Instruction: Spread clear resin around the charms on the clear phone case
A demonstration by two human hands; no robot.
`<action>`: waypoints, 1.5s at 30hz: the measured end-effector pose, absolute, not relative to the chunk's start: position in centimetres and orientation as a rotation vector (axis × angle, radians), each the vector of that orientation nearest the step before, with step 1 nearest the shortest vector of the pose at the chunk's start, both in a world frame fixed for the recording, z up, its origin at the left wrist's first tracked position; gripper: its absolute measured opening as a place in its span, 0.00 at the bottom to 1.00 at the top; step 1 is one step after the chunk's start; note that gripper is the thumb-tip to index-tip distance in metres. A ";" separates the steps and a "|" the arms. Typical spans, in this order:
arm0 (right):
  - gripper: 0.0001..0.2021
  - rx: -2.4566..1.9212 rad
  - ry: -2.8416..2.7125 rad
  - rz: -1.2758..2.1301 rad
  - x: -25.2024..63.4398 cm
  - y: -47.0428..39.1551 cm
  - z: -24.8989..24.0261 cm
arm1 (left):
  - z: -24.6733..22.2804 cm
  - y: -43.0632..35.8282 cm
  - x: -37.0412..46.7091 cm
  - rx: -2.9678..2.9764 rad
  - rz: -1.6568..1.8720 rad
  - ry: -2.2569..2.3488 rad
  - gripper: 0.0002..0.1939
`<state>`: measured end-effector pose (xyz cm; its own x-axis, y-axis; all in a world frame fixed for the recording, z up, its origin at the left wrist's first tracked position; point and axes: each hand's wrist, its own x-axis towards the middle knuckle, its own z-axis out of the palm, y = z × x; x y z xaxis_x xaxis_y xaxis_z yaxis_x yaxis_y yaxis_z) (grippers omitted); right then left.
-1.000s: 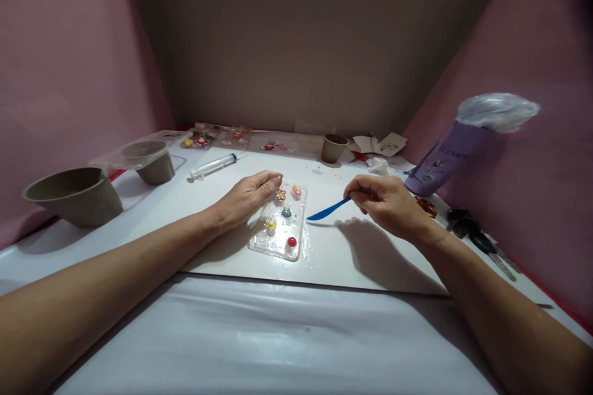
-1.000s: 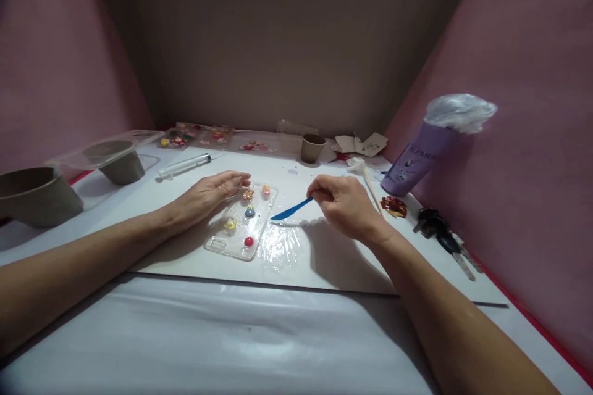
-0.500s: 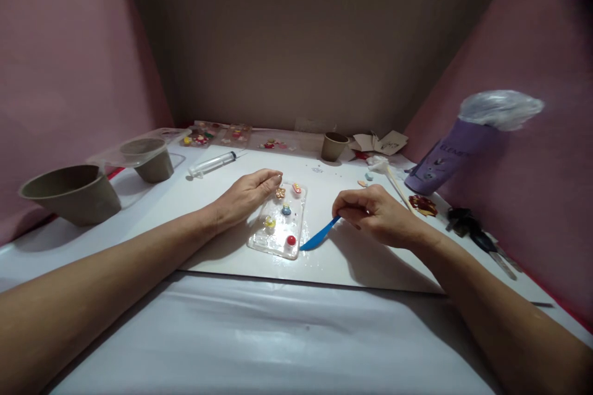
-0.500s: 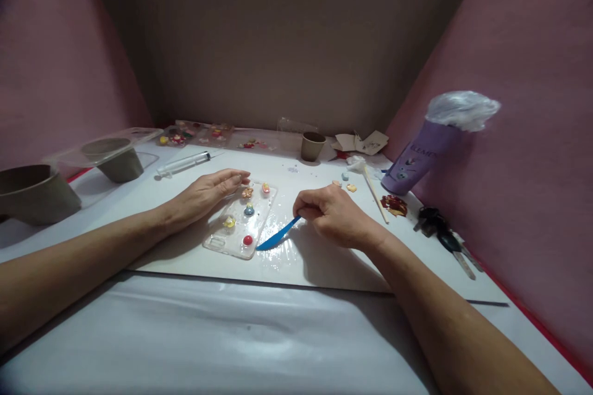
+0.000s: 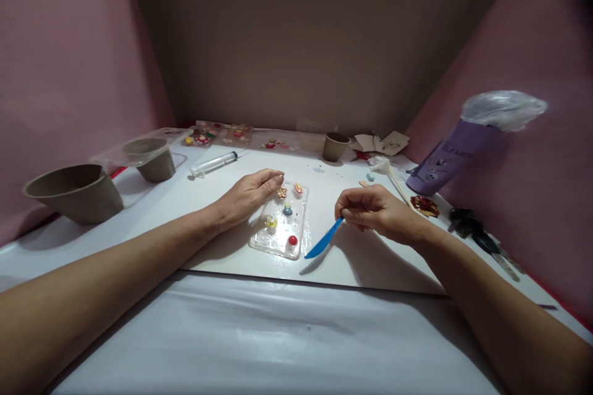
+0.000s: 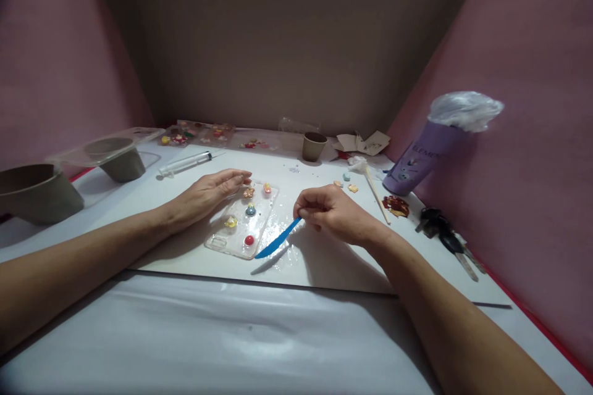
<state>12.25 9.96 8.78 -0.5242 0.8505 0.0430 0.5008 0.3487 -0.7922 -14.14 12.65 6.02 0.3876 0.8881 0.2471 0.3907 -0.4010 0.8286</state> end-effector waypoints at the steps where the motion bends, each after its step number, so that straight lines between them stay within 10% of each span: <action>1: 0.05 -1.146 -2.118 1.055 12.2 10.0 8.6 | 6.0 12.6 -14.1 1.963 0.927 1.097 0.25; 45: 0.07 -0.941 -2.157 0.379 11.5 9.4 7.7 | 6.4 12.3 -13.9 1.979 0.914 1.104 0.23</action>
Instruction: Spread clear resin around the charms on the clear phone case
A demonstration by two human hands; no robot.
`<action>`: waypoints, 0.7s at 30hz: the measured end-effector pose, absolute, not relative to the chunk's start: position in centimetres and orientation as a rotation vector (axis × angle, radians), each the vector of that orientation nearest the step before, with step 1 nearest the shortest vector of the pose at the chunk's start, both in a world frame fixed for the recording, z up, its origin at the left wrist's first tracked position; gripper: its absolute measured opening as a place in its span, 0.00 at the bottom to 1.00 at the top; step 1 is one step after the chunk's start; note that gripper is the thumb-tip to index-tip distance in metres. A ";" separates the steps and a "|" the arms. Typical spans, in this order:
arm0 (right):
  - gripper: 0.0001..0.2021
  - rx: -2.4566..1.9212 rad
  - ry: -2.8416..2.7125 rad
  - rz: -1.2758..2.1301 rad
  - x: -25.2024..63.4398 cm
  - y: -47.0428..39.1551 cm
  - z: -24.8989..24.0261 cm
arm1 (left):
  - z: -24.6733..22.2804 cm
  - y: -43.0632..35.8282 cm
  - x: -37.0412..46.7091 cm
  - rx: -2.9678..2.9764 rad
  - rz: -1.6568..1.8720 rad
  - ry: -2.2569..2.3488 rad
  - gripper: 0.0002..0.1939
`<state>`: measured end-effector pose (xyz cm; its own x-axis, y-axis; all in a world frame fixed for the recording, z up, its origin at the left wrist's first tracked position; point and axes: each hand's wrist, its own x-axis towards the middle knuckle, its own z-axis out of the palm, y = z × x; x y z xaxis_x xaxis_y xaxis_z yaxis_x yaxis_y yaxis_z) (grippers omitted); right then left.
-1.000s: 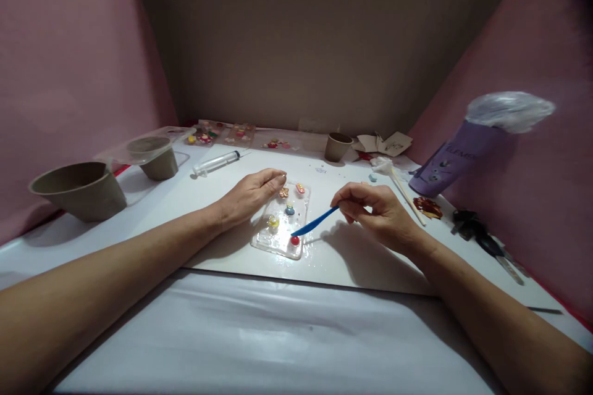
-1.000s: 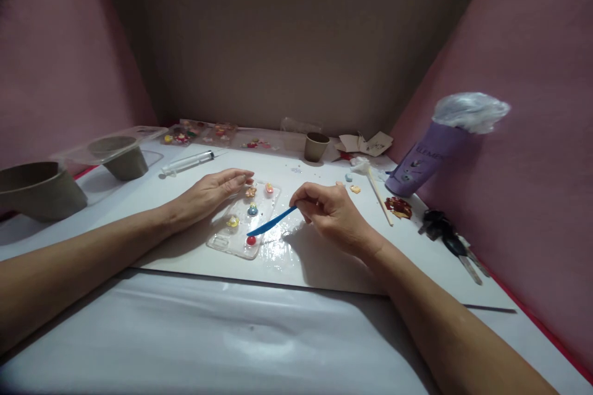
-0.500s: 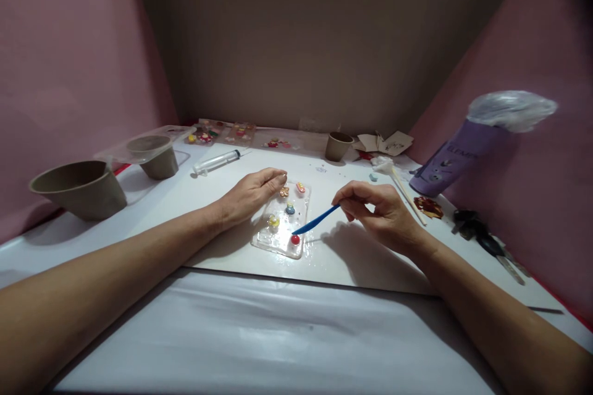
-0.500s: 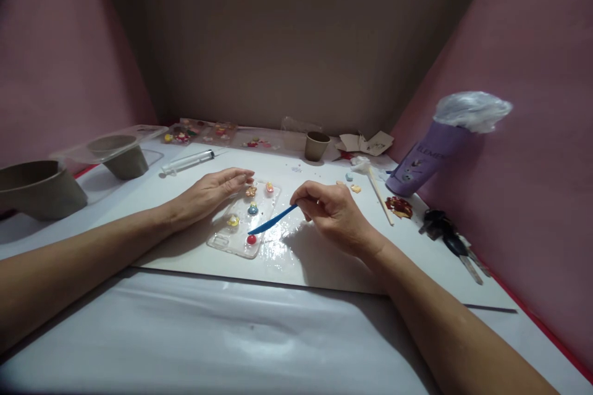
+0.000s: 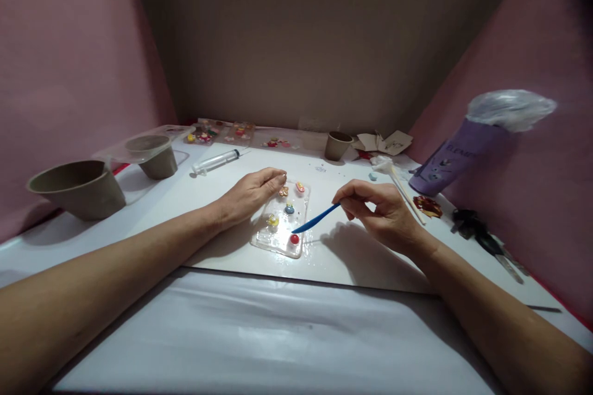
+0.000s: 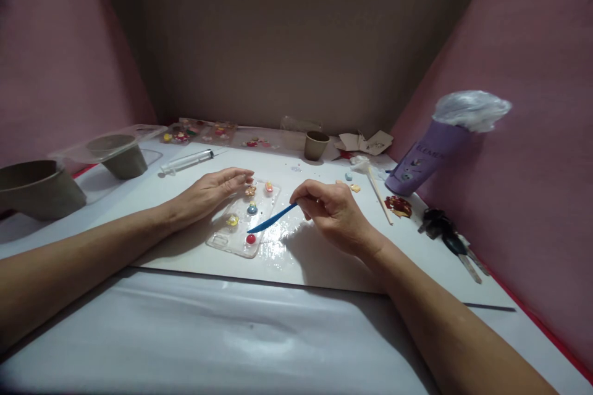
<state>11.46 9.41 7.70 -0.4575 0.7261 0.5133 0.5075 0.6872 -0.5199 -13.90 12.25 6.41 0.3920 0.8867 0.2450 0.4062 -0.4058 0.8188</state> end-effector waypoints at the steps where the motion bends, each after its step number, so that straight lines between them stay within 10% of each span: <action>1: 0.07 -0.933 -2.161 0.375 11.5 9.4 7.7 | 6.4 12.2 -13.9 1.981 0.914 1.106 0.23; 21: 0.07 -0.927 -2.172 0.377 11.7 9.3 8.2 | 6.3 12.3 -13.9 1.989 0.904 1.113 0.23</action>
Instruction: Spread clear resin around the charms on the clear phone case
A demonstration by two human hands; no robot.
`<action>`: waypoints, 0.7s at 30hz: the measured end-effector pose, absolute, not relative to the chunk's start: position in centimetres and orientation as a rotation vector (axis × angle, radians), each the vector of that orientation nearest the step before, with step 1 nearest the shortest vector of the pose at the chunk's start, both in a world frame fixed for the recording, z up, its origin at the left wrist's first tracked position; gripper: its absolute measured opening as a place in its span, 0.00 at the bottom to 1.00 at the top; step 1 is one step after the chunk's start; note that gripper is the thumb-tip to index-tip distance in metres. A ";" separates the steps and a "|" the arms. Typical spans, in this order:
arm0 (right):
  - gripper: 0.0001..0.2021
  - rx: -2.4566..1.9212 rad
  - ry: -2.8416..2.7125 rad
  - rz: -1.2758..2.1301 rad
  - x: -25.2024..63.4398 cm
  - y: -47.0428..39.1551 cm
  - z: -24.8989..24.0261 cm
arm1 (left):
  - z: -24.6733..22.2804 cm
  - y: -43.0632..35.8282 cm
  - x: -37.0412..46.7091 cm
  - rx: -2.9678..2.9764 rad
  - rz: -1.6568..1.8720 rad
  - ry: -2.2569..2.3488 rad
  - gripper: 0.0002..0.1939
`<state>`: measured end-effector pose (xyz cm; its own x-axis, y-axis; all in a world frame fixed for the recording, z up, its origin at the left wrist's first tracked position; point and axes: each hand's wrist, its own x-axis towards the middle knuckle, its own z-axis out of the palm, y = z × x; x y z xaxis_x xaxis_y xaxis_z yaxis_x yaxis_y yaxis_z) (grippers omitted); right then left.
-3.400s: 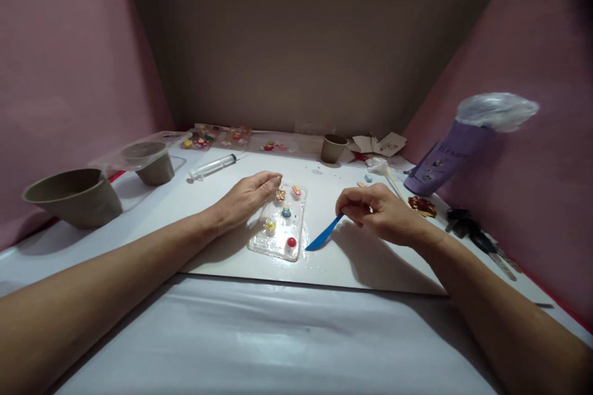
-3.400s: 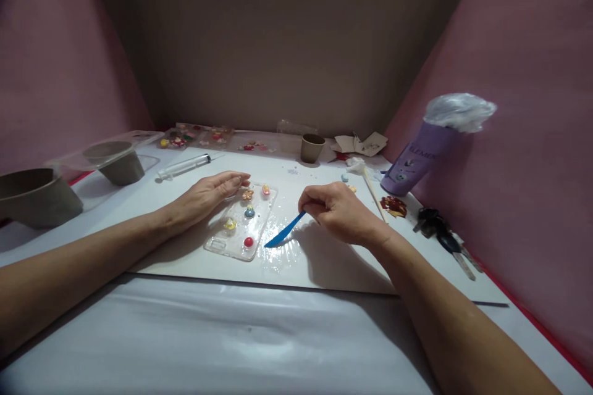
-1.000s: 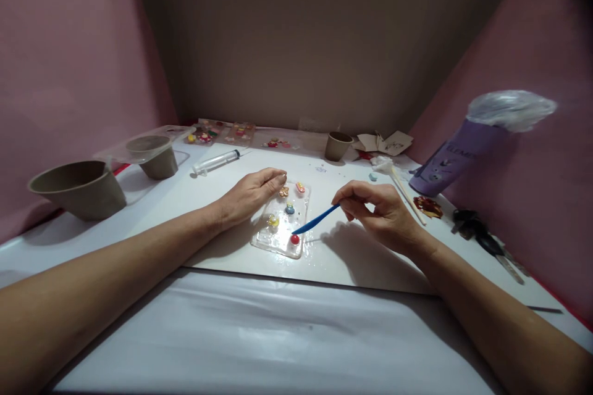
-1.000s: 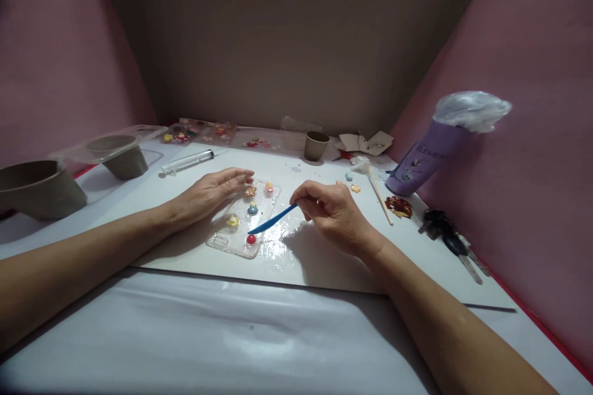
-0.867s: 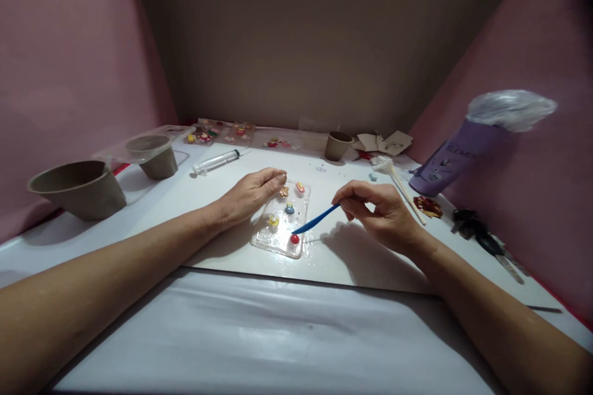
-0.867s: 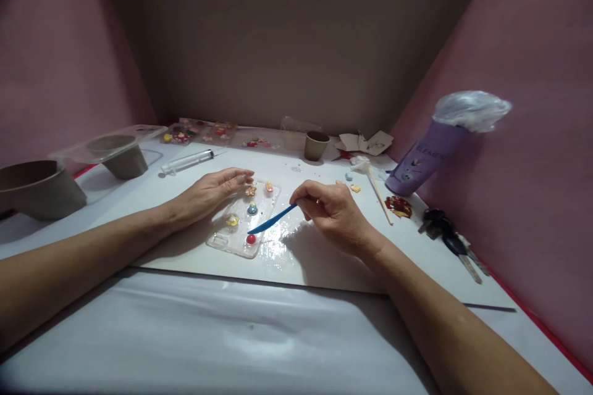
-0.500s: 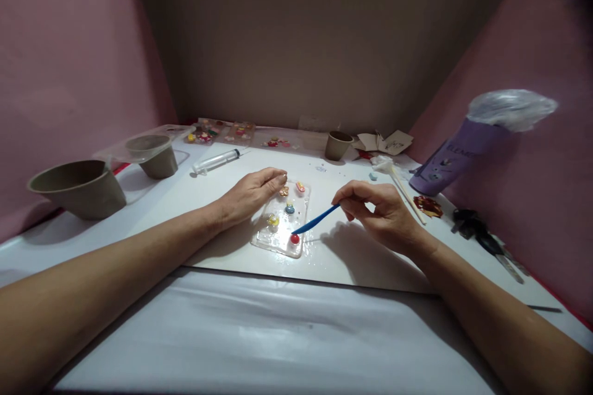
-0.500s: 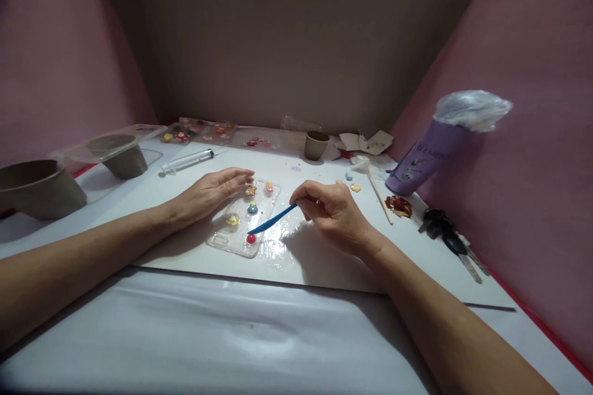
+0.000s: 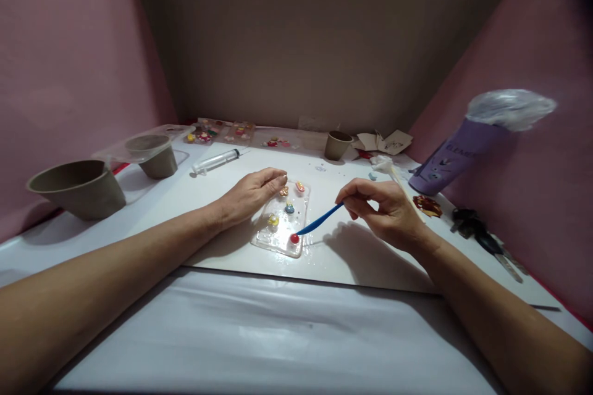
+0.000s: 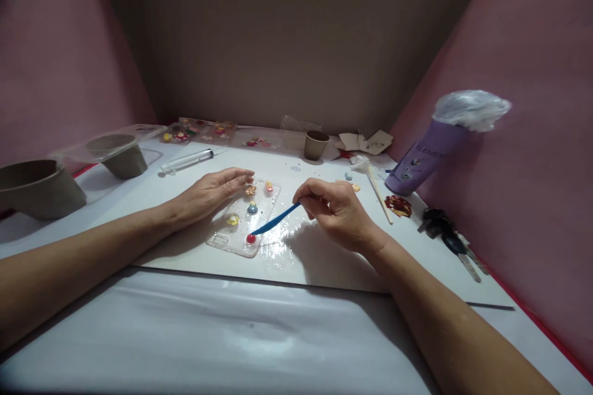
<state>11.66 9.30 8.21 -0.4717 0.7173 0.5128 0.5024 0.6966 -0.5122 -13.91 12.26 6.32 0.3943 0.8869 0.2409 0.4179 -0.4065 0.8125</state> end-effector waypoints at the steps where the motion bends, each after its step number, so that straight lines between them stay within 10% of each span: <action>1: 0.07 -0.923 -2.178 0.376 11.7 9.3 8.2 | 6.3 12.2 -13.9 1.988 0.903 1.113 0.23; 21: 0.08 -0.929 -2.291 0.258 11.7 9.3 8.1 | 6.7 11.9 -13.6 2.013 0.879 1.166 0.23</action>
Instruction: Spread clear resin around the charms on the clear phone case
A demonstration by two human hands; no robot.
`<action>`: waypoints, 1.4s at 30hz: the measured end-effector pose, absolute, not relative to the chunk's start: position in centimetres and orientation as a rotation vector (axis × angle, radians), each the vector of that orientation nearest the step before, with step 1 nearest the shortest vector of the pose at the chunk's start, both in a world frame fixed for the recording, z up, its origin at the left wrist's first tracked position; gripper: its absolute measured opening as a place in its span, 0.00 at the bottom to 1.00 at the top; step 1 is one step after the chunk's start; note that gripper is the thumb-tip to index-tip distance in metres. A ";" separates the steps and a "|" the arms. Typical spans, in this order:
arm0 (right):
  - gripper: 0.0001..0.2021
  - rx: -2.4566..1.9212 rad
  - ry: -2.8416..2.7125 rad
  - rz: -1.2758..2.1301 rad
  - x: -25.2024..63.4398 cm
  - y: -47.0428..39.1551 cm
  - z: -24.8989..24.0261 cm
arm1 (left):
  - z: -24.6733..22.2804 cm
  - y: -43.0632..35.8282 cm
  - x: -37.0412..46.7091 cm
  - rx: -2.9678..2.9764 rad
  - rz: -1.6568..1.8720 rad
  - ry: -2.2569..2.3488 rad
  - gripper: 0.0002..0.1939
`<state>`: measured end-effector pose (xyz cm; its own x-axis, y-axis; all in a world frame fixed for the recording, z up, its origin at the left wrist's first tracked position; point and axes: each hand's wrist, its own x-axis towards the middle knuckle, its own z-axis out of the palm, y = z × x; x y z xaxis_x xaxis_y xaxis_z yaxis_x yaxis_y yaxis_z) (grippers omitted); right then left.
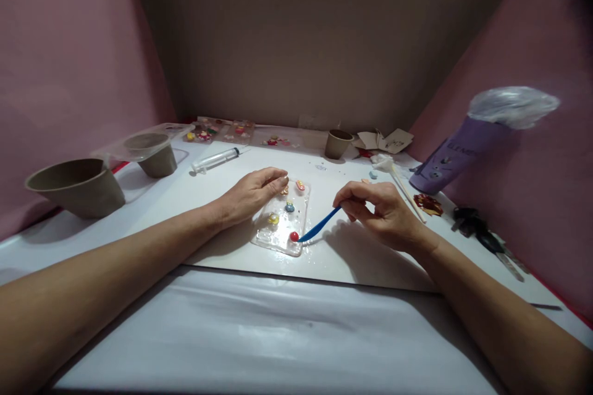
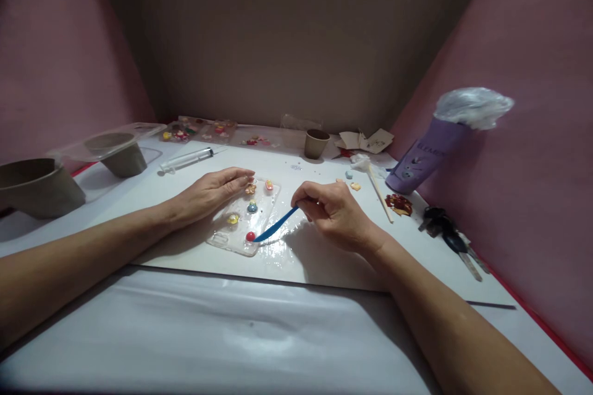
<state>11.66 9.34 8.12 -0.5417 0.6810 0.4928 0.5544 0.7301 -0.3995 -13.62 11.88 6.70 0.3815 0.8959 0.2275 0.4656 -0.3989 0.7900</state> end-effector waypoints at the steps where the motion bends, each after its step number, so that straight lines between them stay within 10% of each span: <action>1: 0.09 -0.928 -2.289 0.254 11.7 9.3 8.1 | 6.7 11.9 -13.6 2.015 0.879 1.168 0.23; 42: 0.08 -0.926 -2.307 0.283 11.2 9.2 7.9 | 6.1 12.2 -13.8 2.271 0.825 1.129 0.20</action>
<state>11.20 9.19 7.86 -0.5554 0.6825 0.4751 0.5472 0.7302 -0.4092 -13.79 12.23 6.14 0.4804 0.8225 0.3045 0.5400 -0.5510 0.6362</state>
